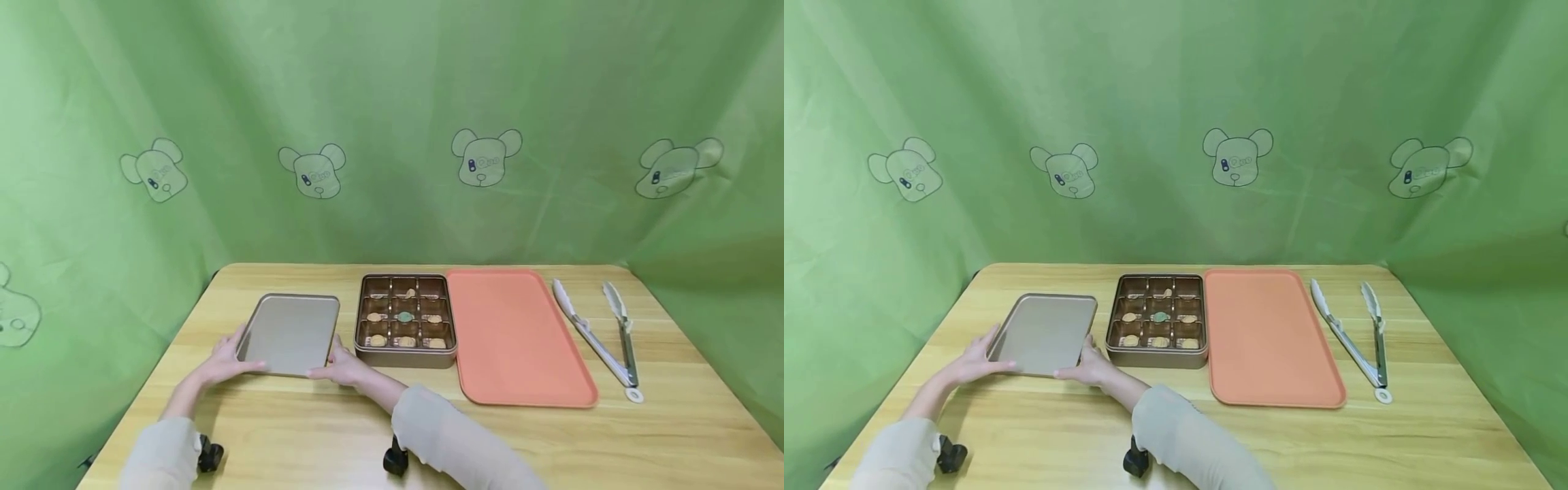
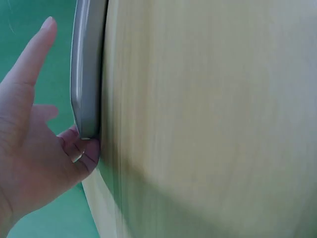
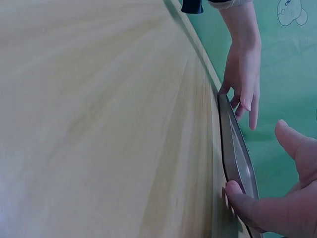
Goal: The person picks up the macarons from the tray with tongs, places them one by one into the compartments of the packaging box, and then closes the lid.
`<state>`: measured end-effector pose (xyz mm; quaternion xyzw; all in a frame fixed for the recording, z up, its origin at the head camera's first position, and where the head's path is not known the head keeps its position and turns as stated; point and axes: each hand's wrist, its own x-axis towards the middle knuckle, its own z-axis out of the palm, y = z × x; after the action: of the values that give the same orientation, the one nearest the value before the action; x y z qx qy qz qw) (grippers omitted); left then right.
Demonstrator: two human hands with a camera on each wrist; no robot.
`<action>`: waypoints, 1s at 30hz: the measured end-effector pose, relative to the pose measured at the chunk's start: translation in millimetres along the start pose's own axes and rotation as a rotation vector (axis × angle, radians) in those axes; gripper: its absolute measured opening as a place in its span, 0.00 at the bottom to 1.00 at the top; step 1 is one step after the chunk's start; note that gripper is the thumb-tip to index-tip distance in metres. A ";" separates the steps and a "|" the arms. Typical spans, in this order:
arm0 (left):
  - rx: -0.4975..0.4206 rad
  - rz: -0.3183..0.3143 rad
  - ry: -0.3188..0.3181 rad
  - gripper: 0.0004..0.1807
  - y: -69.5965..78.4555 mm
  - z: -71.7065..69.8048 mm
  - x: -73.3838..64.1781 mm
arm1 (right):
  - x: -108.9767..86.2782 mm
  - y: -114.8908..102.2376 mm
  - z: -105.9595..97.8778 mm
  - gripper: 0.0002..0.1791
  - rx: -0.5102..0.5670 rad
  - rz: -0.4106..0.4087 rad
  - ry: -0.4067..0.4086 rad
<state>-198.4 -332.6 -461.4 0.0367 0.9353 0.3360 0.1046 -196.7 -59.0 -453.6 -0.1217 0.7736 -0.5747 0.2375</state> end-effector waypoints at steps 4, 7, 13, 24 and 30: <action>-0.038 -0.033 -0.035 0.62 4.9 1.2 2.1 | 1.5 -0.2 1.5 0.53 0.115 0.033 -0.009; -0.079 -0.060 -0.081 0.62 7.5 3.7 4.7 | 2.5 0.5 1.6 0.50 0.179 0.078 -0.013; -0.172 -0.110 -0.064 0.58 10.3 8.0 10.5 | 3.3 1.2 1.9 0.50 0.149 0.096 -0.008; -0.460 -0.201 0.163 0.51 19.8 17.6 3.1 | -3.7 -1.1 5.0 0.59 -0.069 0.080 0.016; -0.595 -0.156 0.366 0.47 36.1 9.3 -6.0 | -7.9 -10.3 2.7 0.61 -0.104 -0.055 0.046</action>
<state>-190.5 -299.7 -444.4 -0.1276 0.7998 0.5856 -0.0330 -189.4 -60.8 -442.7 -0.1416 0.8040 -0.5427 0.1972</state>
